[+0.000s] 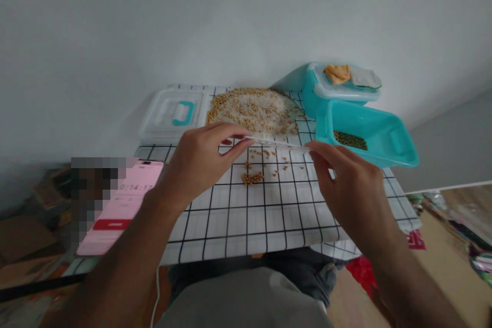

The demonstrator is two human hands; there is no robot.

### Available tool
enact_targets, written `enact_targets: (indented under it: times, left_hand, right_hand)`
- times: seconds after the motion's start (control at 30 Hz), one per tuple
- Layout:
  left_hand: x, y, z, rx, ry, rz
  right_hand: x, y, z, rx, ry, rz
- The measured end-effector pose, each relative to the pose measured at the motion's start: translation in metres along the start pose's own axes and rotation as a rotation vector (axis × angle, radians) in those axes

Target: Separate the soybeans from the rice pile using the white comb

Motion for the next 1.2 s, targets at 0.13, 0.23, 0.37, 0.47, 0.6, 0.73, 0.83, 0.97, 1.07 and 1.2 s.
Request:
enact_targets:
  times: [0.13, 0.23, 0.37, 0.47, 0.6, 0.73, 0.83, 0.97, 1.07, 1.2]
  left_hand:
    - [-0.022, -0.005, -0.019, 0.074, -0.07, 0.037]
    - [-0.038, -0.016, -0.029, 0.139, -0.123, 0.083]
    - [-0.053, -0.035, -0.031, 0.226, -0.174, 0.166]
    - [-0.057, -0.047, -0.031, 0.289, -0.212, 0.225]
    - [-0.052, -0.061, -0.037, 0.364, -0.253, 0.307]
    - [-0.042, -0.078, -0.046, 0.421, -0.263, 0.364]
    - [-0.036, -0.085, -0.05, 0.422, -0.281, 0.366]
    - [-0.029, -0.084, -0.047, 0.349, -0.286, 0.413]
    - [-0.023, -0.078, -0.043, 0.324, -0.283, 0.432]
    - [-0.009, -0.068, -0.034, 0.352, -0.265, 0.429]
  right_hand:
    - [0.016, 0.027, -0.011, 0.069, -0.028, -0.079]
    - [0.033, 0.034, -0.017, 0.11, -0.067, -0.105]
    - [0.056, 0.029, -0.017, 0.069, -0.065, -0.11]
    - [0.069, 0.025, -0.015, 0.044, -0.069, -0.132]
    - [0.087, 0.024, -0.019, 0.118, -0.119, -0.186]
    - [0.107, 0.016, -0.027, 0.018, -0.114, -0.272]
    - [0.117, 0.0, -0.029, -0.135, -0.07, -0.241]
    - [0.118, -0.023, -0.026, -0.228, -0.124, -0.125]
    - [0.111, -0.035, -0.019, -0.282, -0.141, -0.076]
    - [0.103, -0.05, -0.008, -0.359, -0.107, 0.01]
Point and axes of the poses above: each hand's wrist, its own x-axis away from the middle knuckle, its own y-axis out of the back of the hand, z = x × y, the point moved 5 cm from there along -x, towards the middle knuckle, and after that the axes turned 7 degrees about -y, right-handed, at the moved point
